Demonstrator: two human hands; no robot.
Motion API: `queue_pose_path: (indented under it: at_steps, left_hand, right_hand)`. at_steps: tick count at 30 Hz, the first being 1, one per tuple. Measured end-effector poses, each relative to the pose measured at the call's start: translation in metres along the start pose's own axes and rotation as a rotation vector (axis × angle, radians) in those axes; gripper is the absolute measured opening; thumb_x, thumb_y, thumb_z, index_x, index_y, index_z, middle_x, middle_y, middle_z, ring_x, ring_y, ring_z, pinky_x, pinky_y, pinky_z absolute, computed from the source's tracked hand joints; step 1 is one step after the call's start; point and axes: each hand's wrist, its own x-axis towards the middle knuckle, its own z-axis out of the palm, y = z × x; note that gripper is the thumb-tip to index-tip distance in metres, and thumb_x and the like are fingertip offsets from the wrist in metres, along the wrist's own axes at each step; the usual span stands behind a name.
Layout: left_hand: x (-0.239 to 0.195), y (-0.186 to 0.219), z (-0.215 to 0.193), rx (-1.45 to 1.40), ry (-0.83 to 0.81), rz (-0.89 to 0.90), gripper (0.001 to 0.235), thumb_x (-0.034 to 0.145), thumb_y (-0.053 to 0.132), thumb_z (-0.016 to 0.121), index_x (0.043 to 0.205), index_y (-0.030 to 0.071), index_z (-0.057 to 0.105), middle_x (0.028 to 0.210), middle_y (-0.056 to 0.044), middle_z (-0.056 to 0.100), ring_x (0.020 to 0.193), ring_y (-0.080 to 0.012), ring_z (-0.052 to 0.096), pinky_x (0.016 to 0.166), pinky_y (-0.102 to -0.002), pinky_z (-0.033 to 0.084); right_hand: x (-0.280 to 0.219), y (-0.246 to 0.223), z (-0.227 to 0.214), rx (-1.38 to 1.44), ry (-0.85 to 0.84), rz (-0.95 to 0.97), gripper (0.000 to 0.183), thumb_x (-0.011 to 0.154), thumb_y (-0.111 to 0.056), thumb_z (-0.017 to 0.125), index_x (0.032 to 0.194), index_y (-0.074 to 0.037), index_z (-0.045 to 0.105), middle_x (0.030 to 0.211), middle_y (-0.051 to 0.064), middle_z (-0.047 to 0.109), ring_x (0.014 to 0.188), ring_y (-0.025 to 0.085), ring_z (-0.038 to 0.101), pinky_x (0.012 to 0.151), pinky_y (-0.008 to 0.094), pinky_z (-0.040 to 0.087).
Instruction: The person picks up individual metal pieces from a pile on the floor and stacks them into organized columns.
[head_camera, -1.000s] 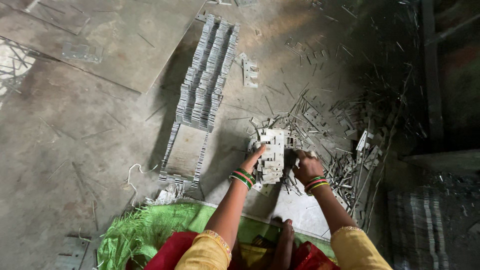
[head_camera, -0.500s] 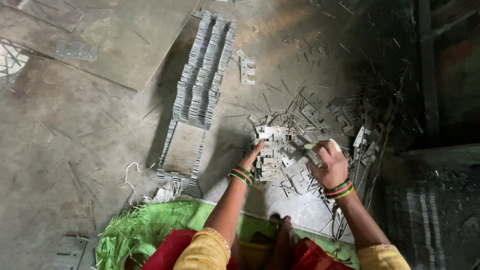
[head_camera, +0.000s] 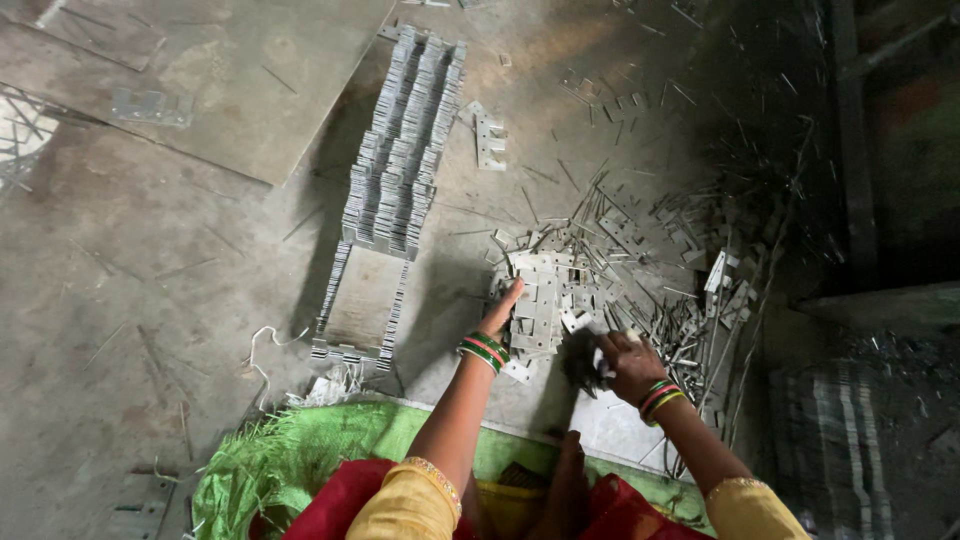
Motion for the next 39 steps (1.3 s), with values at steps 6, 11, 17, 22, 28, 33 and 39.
queue_pose_path:
  at_steps: [6, 11, 17, 22, 28, 33, 39]
  left_hand:
    - [-0.005, 0.005, 0.005, 0.006, 0.009, 0.0, 0.075, 0.082, 0.06, 0.075, 0.139, 0.012, 0.062, 0.125, -0.005, 0.07, 0.105, -0.0198, 0.067, 0.091, -0.04, 0.056]
    - [-0.004, 0.004, 0.004, -0.021, -0.052, 0.055, 0.076, 0.083, 0.057, 0.077, 0.141, 0.01, 0.06, 0.129, -0.005, 0.068, 0.11, -0.0186, 0.065, 0.096, -0.039, 0.054]
    - [-0.017, 0.01, 0.014, 0.036, 0.032, 0.115, 0.076, 0.08, 0.054, 0.079, 0.14, 0.012, 0.059, 0.13, -0.002, 0.068, 0.114, -0.0171, 0.064, 0.097, -0.038, 0.052]
    - [-0.019, 0.01, 0.017, -0.057, -0.037, 0.051, 0.077, 0.079, 0.054, 0.08, 0.14, 0.01, 0.06, 0.128, -0.004, 0.069, 0.109, -0.0187, 0.067, 0.094, -0.038, 0.055]
    - [-0.019, 0.007, 0.021, -0.008, -0.03, 0.073, 0.076, 0.08, 0.055, 0.08, 0.137, 0.008, 0.061, 0.126, -0.006, 0.07, 0.105, -0.0191, 0.068, 0.092, -0.039, 0.056]
    - [-0.008, 0.002, 0.011, 0.005, 0.047, -0.062, 0.074, 0.079, 0.057, 0.078, 0.134, 0.01, 0.062, 0.124, -0.005, 0.072, 0.104, -0.0185, 0.07, 0.092, -0.039, 0.057]
    - [-0.006, 0.006, 0.01, -0.017, -0.07, 0.044, 0.066, 0.087, 0.052, 0.079, 0.133, 0.007, 0.064, 0.118, -0.008, 0.072, 0.106, -0.0221, 0.065, 0.093, -0.041, 0.053]
  right_hand:
    - [-0.004, 0.041, -0.024, 0.15, -0.113, 0.364, 0.022, 0.083, -0.019, 0.071, 0.103, -0.018, 0.08, 0.102, 0.012, 0.077, 0.087, 0.032, 0.074, 0.077, 0.045, 0.061]
    - [-0.003, 0.045, 0.025, 0.472, -0.256, 0.305, 0.025, 0.078, -0.021, 0.072, 0.102, -0.018, 0.079, 0.095, 0.005, 0.081, 0.079, 0.023, 0.08, 0.075, 0.038, 0.067]
    - [0.0, 0.054, 0.087, 0.427, -0.167, 0.414, 0.034, 0.073, -0.021, 0.077, 0.106, -0.018, 0.082, 0.091, 0.013, 0.08, 0.082, 0.026, 0.078, 0.078, 0.038, 0.063]
    - [0.008, 0.122, 0.057, 0.356, -0.004, 0.843, 0.041, 0.067, -0.026, 0.089, 0.106, -0.015, 0.081, 0.098, 0.014, 0.079, 0.091, 0.033, 0.077, 0.086, 0.041, 0.061]
    - [0.024, 0.114, -0.027, 0.391, 0.124, 0.693, 0.029, 0.077, -0.017, 0.078, 0.105, -0.011, 0.081, 0.092, 0.014, 0.079, 0.086, 0.031, 0.076, 0.084, 0.042, 0.061]
    - [0.052, -0.012, -0.173, 0.113, -0.056, 0.082, 0.023, 0.086, -0.016, 0.072, 0.107, -0.02, 0.08, 0.112, 0.012, 0.073, 0.095, 0.026, 0.072, 0.088, 0.037, 0.061]
    - [0.082, -0.099, -0.197, 0.189, 0.244, 0.074, 0.068, 0.065, -0.01, 0.082, 0.129, -0.007, 0.063, 0.125, 0.026, 0.063, 0.1, 0.044, 0.066, 0.081, 0.049, 0.055]
